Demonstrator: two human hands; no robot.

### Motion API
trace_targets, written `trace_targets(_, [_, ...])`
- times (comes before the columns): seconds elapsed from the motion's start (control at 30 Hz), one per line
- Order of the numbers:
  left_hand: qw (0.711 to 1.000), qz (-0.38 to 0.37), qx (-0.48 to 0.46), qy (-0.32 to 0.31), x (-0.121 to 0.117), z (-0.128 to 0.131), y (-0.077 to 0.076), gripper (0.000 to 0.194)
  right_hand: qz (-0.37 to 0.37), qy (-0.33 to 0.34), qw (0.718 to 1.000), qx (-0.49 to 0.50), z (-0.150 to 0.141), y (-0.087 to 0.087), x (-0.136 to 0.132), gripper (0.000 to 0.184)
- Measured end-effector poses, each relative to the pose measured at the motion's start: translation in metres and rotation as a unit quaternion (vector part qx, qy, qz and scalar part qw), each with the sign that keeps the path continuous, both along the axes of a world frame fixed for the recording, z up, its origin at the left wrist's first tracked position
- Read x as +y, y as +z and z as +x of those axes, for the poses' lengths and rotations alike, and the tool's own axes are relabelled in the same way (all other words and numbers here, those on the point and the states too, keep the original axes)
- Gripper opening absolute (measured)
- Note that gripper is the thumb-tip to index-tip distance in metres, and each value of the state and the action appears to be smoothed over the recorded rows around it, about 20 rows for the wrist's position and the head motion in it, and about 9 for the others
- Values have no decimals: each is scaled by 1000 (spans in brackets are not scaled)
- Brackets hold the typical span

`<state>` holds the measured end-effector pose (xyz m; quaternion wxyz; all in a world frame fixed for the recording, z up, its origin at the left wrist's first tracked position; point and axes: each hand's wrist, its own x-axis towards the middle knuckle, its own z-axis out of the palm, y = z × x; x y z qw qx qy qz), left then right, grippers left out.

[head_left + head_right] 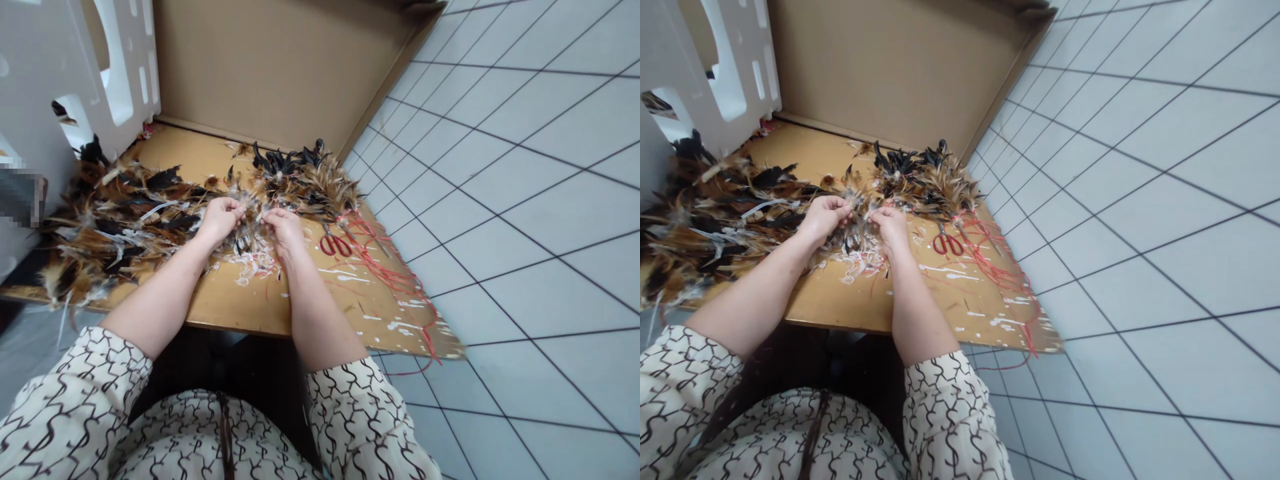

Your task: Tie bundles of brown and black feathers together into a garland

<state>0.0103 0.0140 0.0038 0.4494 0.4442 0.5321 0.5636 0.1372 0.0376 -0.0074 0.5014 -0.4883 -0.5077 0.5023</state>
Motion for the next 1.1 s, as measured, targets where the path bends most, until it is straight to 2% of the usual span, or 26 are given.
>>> trace_targets(0.23, [999, 3, -23, -21, 1, 0, -4, 16, -15, 9, 998, 56, 2, 4, -1, 18])
trace_targets(0.47, [999, -4, -30, -23, -1, 4, -3, 18, -47, 42, 988, 139, 3, 9, -4, 16])
trace_targets(1.1, [997, -19, -43, -59, -4, 5, -2, 16, -18, 35, 988, 149, 3, 9, -4, 15])
